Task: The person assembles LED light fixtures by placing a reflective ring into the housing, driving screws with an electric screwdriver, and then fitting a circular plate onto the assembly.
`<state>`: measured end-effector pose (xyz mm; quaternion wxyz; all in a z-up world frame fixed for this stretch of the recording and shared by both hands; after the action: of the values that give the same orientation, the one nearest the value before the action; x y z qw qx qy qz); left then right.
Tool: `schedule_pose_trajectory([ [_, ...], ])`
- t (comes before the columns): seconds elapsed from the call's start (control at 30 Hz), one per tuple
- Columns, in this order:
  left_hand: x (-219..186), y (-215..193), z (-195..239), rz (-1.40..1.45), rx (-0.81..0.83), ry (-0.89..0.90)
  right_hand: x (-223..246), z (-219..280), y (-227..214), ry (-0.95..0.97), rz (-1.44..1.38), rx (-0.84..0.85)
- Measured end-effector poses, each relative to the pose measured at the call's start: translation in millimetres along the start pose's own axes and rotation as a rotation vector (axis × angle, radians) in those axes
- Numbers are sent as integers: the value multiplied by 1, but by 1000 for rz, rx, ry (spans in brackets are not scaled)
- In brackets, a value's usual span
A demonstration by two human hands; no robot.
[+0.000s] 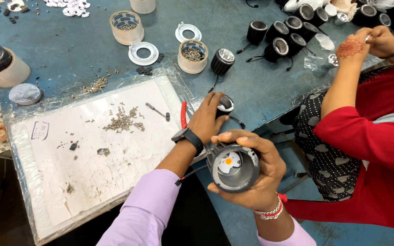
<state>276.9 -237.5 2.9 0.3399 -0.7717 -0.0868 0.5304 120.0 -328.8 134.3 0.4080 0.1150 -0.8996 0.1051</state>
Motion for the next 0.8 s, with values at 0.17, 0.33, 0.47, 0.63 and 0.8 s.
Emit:
schedule_pose_trajectory([
  [0.17,-18,-33,14,-28,-54,-27,-1,-7,5,14,-25,-24],
  [0.33,-40,-109,90,349,-200,-19,-7,-11,22,43,-56,38],
  [0.47,-71,-146,187,604,-18,10,-29,-10,63,142,70,224],
  [0.63,-55,-158,263,420,-121,-216,-75,-6,153,292,-137,467],
  [0.8,-12,-173,312,215,-359,-323,-100,-1,211,304,-170,779],
])
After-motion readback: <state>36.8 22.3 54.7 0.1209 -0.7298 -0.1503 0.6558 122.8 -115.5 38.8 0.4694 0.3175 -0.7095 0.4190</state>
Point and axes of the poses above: each hand's wrist, its own z-axis away from the middle knuckle, its own y-axis out of the palm, x = y × z, the point moved 7 cm from there along -z, towards the middle knuckle, and after that the axes turned 10 degrees about x, right-handed, at the moved point
